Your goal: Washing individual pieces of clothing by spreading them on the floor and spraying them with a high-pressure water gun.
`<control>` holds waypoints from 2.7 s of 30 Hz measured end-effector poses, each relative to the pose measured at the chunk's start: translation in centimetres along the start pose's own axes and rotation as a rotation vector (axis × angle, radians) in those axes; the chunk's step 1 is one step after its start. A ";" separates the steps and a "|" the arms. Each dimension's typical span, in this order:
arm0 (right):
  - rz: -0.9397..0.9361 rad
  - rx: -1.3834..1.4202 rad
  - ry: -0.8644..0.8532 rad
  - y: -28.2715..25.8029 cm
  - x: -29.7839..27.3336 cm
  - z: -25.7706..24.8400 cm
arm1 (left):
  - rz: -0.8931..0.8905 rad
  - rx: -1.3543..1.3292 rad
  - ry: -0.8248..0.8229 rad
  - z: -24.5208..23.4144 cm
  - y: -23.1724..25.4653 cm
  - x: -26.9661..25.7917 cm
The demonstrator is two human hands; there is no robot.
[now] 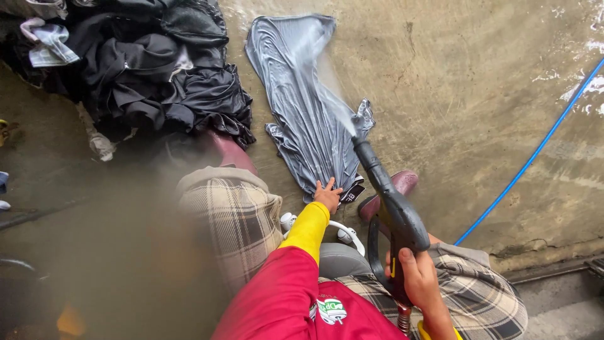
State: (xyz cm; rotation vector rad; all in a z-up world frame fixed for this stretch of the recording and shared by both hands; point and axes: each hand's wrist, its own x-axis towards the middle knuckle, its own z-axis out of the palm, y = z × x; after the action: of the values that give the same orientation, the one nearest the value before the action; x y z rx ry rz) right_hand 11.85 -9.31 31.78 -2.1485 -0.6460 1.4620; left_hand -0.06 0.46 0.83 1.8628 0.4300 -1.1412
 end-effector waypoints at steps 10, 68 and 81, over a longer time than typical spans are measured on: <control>0.113 -0.119 0.042 1.6 1.8 -0.4 | -0.007 0.157 0.071 0.9 -0.1 -1.5; 0.100 0.394 -0.050 11.9 12.9 2.4 | -1.123 0.229 2.216 28.7 -26.5 -64.1; 0.304 0.392 -0.067 16.0 16.1 2.3 | -0.726 -0.455 2.000 -3.2 -45.7 -30.4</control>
State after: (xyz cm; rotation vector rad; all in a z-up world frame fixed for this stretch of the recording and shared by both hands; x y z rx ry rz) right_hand 16.93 -11.81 9.64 -1.9502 -0.0393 1.6586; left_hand -44.55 32.62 4.06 1.7781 2.2512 0.9009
